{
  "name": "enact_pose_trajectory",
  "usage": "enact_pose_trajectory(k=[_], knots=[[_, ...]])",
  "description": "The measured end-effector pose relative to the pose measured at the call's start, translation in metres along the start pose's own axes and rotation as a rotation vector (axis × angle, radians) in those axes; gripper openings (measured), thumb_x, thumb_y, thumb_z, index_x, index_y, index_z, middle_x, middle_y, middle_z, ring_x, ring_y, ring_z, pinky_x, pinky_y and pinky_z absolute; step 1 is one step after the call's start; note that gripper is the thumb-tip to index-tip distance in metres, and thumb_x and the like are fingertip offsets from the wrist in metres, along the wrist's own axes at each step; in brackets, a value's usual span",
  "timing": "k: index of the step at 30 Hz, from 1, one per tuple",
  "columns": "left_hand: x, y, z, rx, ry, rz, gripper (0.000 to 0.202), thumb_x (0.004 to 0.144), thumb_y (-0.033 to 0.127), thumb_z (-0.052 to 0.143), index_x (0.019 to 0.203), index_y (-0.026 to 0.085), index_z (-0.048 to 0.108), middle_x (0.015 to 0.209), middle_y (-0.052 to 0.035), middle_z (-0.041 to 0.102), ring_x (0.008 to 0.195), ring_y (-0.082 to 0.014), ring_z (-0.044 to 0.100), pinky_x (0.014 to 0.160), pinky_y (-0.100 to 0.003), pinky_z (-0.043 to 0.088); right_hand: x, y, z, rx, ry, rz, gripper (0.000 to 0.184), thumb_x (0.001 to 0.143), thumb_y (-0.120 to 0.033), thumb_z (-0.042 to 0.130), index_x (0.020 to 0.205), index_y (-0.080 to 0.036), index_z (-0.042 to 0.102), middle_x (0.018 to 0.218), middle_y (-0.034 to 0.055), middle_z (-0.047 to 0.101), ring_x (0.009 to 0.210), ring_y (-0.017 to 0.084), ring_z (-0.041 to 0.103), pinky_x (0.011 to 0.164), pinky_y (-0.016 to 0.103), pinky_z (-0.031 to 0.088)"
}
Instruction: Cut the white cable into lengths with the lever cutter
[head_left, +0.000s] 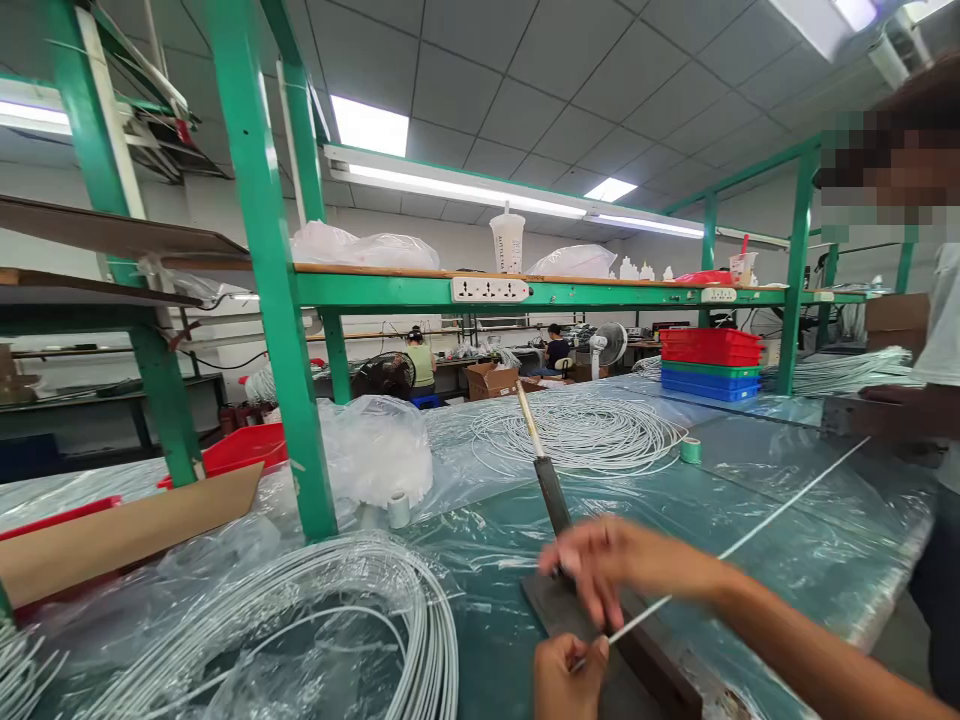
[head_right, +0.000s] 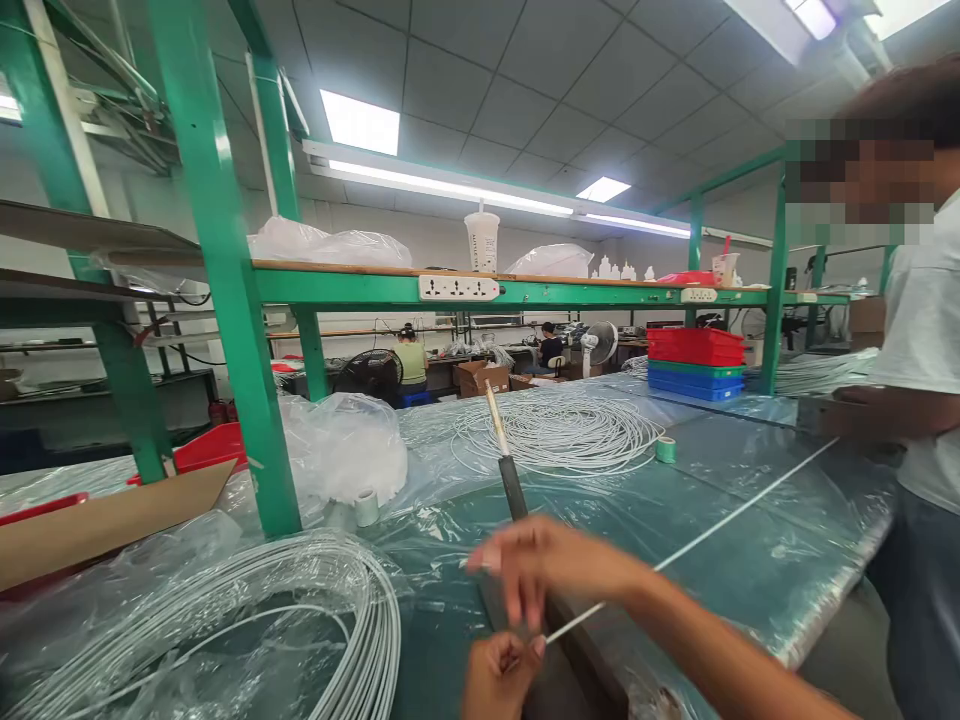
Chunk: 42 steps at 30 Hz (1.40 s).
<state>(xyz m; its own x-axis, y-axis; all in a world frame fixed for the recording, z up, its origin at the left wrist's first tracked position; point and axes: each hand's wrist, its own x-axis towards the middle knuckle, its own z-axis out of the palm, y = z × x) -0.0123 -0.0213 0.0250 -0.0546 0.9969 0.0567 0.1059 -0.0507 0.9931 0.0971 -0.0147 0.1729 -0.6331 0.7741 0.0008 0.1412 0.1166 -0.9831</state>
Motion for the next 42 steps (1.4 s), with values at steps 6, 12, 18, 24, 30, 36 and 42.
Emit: enact_pose_trajectory(k=[6,12,18,24,30,36,42], knots=[[0.008,-0.008,0.0,-0.048,-0.025,0.038,0.045,0.049,0.059,0.054,0.038,0.022,0.031,0.038,0.0074,0.023,0.042,-0.0069,0.019,0.045,-0.022,0.015,0.104,-0.038,-0.111,0.095,0.467,0.057,0.032,0.087,-0.039,0.033,0.106,-0.014,0.04,0.054,-0.0045,0.046,0.038,0.003,0.039,0.038,0.013,0.031],[0.012,-0.013,0.001,-0.051,-0.019,-0.029,0.045,0.045,0.06,0.056,0.036,0.021,0.034,0.037,0.006,0.027,0.04,-0.0065,0.02,0.044,-0.023,0.014,0.172,-0.034,-0.12,0.186,0.412,0.201,0.042,0.085,-0.049,0.031,0.091,-0.011,0.046,0.063,-0.0017,0.046,0.044,0.003,0.037,0.04,0.016,0.032],[0.009,-0.005,-0.002,-0.08,-0.048,-0.03,0.046,0.047,0.058,0.058,0.036,0.02,0.034,0.037,0.0069,0.026,0.041,-0.0061,0.019,0.044,-0.022,0.016,0.178,-0.039,-0.114,0.253,0.413,0.227,0.047,0.084,-0.055,0.024,0.087,-0.013,0.044,0.055,-0.0041,0.039,0.038,0.002,0.03,0.036,0.014,0.026],[0.007,0.0,-0.004,-0.117,-0.07,-0.009,0.044,0.048,0.058,0.057,0.038,0.019,0.039,0.039,0.0062,0.03,0.042,-0.0071,0.023,0.045,-0.022,0.017,0.09,-0.062,-0.118,0.306,0.346,0.101,0.055,0.081,-0.06,0.015,0.09,-0.017,0.047,0.05,-0.0022,0.045,0.037,0.004,0.039,0.038,0.011,0.03],[0.006,0.001,-0.007,-0.111,-0.086,-0.006,0.038,0.052,0.051,0.056,0.04,0.018,0.041,0.039,0.0075,0.028,0.043,-0.0069,0.021,0.046,-0.022,0.017,-0.049,-0.056,-0.093,0.243,0.289,0.212,0.046,0.083,-0.049,0.021,0.094,-0.013,0.047,0.059,0.0041,0.057,0.046,0.007,0.055,0.042,0.012,0.03],[0.002,0.008,-0.01,-0.086,-0.095,-0.016,0.037,0.051,0.05,0.056,0.041,0.018,0.043,0.04,0.0063,0.031,0.044,-0.0074,0.023,0.047,-0.022,0.016,-0.13,-0.016,-0.04,0.282,0.41,0.383,0.045,0.071,-0.03,0.05,0.115,-0.024,0.042,0.062,0.0028,0.057,0.039,0.008,0.051,0.036,0.014,0.031],[0.002,0.012,-0.01,-0.075,-0.104,-0.024,0.042,0.047,0.056,0.058,0.038,0.019,0.041,0.039,0.0076,0.026,0.043,-0.0073,0.021,0.047,-0.022,0.015,-0.136,0.027,-0.02,0.245,0.329,0.601,0.046,0.055,-0.021,0.043,0.1,-0.013,0.042,0.043,-0.0073,0.038,0.026,0.005,0.033,0.026,0.012,0.025]])
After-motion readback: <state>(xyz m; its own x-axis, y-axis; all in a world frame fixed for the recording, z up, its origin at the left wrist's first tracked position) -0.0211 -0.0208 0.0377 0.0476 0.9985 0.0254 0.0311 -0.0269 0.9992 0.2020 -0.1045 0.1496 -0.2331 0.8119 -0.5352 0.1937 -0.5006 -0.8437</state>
